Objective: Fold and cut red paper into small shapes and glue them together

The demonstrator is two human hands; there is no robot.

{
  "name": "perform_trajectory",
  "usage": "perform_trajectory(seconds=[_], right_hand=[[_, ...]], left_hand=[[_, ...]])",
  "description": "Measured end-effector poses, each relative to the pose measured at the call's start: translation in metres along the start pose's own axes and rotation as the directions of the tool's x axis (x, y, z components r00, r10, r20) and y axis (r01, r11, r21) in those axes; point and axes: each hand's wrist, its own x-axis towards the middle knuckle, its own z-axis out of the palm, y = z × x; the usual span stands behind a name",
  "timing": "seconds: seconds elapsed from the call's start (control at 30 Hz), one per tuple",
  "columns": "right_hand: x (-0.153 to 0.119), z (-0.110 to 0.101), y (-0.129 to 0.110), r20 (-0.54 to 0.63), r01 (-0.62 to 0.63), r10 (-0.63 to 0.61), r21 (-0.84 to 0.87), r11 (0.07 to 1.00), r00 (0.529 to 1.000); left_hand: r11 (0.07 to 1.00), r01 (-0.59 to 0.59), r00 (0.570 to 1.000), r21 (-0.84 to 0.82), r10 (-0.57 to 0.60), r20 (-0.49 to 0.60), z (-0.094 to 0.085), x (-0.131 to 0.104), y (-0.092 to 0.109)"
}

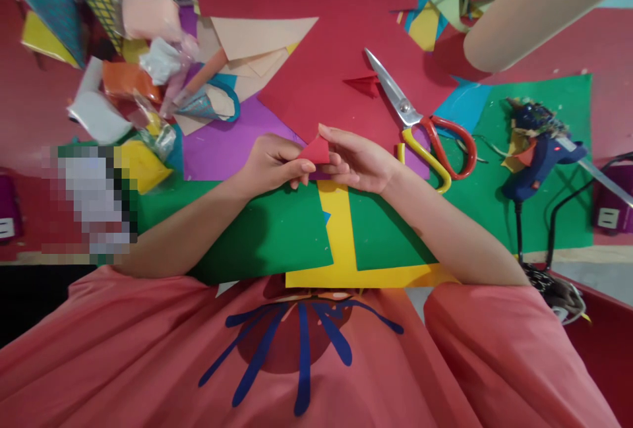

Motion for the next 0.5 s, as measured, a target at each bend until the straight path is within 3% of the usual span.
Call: perform_trajectory(seconds=[0.1,0.17,0.2,0.23,0.3,0.33,0.37,0.43,0.5], right_hand=[[0.002,0.001,0.003,-0.099,0.060,-0.077,-0.165,0.984,0.992],[0.003,0.003,0.007,-0.234,0.182,-0.287,-0.387,0.904,0.929],[0.002,0.004,0.008,-0.270,0.249,-0.447,-0.543,0.802,0.853],[0.001,0.005,0.010,-0.250,0.291,-0.617,-0.711,0.640,0.746],[-0.002,0.006,0.013,-0.013,0.250,-0.842,-0.952,0.175,0.539],[-0.003,0.006,0.013,0.136,0.191,-0.868,-0.980,-0.048,0.479],[-0.005,0.006,0.014,0.251,0.140,-0.860,-0.968,-0.210,0.444],[-0.009,0.007,0.015,0.361,0.088,-0.840,-0.930,-0.357,0.405],[-0.011,0.010,0.015,0.345,0.086,-0.854,-0.937,-0.339,0.389]], left_hand=[[0.996,0.032,0.998,-0.083,-0.035,-0.043,0.000,0.001,0.000],[0.980,0.045,0.994,-0.192,-0.064,-0.093,0.001,0.003,-0.002],[0.967,0.042,0.990,-0.250,-0.074,-0.116,0.000,0.003,-0.004],[0.953,0.035,0.988,-0.299,-0.078,-0.134,0.000,0.004,-0.005],[0.942,0.047,0.982,-0.333,-0.104,-0.155,-0.001,0.005,-0.007],[0.943,0.059,0.982,-0.329,-0.114,-0.150,-0.002,0.005,-0.006],[0.948,0.079,0.984,-0.308,-0.124,-0.129,-0.002,0.005,-0.006],[0.965,0.104,0.990,-0.241,-0.124,-0.073,-0.002,0.004,-0.003],[0.982,0.074,0.994,-0.175,-0.087,-0.068,-0.001,0.003,-0.003]])
